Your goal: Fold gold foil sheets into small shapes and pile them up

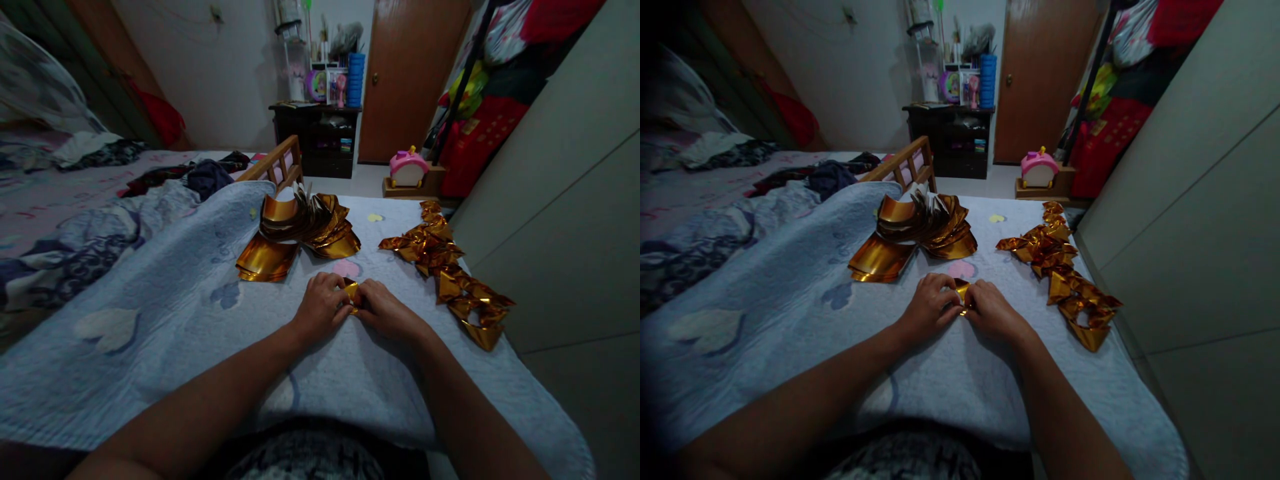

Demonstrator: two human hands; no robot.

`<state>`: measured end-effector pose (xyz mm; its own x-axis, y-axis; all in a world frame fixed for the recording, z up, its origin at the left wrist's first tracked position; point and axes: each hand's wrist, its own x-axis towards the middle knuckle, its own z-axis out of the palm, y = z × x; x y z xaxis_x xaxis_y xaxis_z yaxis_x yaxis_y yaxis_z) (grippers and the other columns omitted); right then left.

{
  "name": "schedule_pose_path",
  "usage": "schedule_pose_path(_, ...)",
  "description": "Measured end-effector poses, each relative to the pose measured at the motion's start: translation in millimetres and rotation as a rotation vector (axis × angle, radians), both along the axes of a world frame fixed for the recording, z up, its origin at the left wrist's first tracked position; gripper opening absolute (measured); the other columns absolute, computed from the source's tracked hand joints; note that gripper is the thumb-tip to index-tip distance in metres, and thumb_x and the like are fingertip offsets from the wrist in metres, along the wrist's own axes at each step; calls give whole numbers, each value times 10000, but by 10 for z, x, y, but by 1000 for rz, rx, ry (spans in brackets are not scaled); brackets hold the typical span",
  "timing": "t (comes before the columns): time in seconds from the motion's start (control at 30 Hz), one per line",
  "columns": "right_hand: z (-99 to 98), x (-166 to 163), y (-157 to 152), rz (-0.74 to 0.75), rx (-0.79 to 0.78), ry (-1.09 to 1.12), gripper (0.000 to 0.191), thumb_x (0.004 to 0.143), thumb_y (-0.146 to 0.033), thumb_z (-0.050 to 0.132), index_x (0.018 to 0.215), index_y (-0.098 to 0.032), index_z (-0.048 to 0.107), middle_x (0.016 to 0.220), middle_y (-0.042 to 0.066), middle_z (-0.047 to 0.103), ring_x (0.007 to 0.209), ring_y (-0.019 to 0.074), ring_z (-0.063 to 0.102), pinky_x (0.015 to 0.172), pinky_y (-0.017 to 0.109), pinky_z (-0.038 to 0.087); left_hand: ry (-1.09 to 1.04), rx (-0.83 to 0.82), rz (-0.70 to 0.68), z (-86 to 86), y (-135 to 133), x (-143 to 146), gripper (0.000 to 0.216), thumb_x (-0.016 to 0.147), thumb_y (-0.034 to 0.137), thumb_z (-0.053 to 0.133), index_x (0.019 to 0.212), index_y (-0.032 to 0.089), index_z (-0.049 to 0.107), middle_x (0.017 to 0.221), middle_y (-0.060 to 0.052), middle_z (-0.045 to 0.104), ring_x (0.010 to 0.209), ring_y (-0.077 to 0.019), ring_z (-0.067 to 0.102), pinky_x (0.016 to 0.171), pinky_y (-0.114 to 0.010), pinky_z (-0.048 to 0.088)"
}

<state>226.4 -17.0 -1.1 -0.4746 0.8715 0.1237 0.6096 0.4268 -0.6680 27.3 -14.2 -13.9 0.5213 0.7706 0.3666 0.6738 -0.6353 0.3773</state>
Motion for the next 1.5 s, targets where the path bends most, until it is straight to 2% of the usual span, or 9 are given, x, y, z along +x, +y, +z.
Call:
schedule_pose_path(0.2,41,31,10,-14,-121,66,102,791,-115,543,837,-206,549,870,26,605,831,185,521,761,308,406,-11,-33,8,12,7,19,74,813,250,760,854,218,708,1131,-72,621,1085,-285,491,920,-460,430)
schedule_pose_path(0.33,-18,54,41,-16,-139,88,135,825,-98,449,825,-211,521,848,14,586,807,172,515,742,293,406,-49,-53,6,16,10,27,60,815,242,750,835,217,700,1098,-69,627,1076,-278,501,927,-454,436)
schedule_pose_path(0.5,-84,49,53,-32,-90,87,132,803,-94,481,833,-206,545,859,17,601,820,175,517,751,294,399,-80,-75,-4,-7,33,25,56,808,244,745,811,215,697,1026,-60,631,1030,-261,521,904,-439,443)
schedule_pose_path(0.7,-27,10,26,-34,-83,56,65,815,-153,593,827,-208,560,863,29,621,814,187,529,742,304,391,-114,-120,-5,-26,61,15,61,801,234,753,795,207,698,1002,-57,631,1018,-254,526,911,-431,438)
schedule_pose_path(1.03,-35,19,9,-22,-54,33,120,803,-186,671,854,-201,563,868,21,613,821,185,525,740,299,384,-113,-158,-28,-4,71,13,49,859,246,700,845,200,696,1021,-59,629,1025,-248,523,925,-423,435)
schedule_pose_path(1.5,30,12,43,11,-83,29,85,836,-111,529,845,-191,556,882,46,617,834,190,546,766,310,412,-50,-170,-5,-7,77,38,60,838,235,723,830,200,675,1032,-63,619,1030,-250,522,929,-408,432)
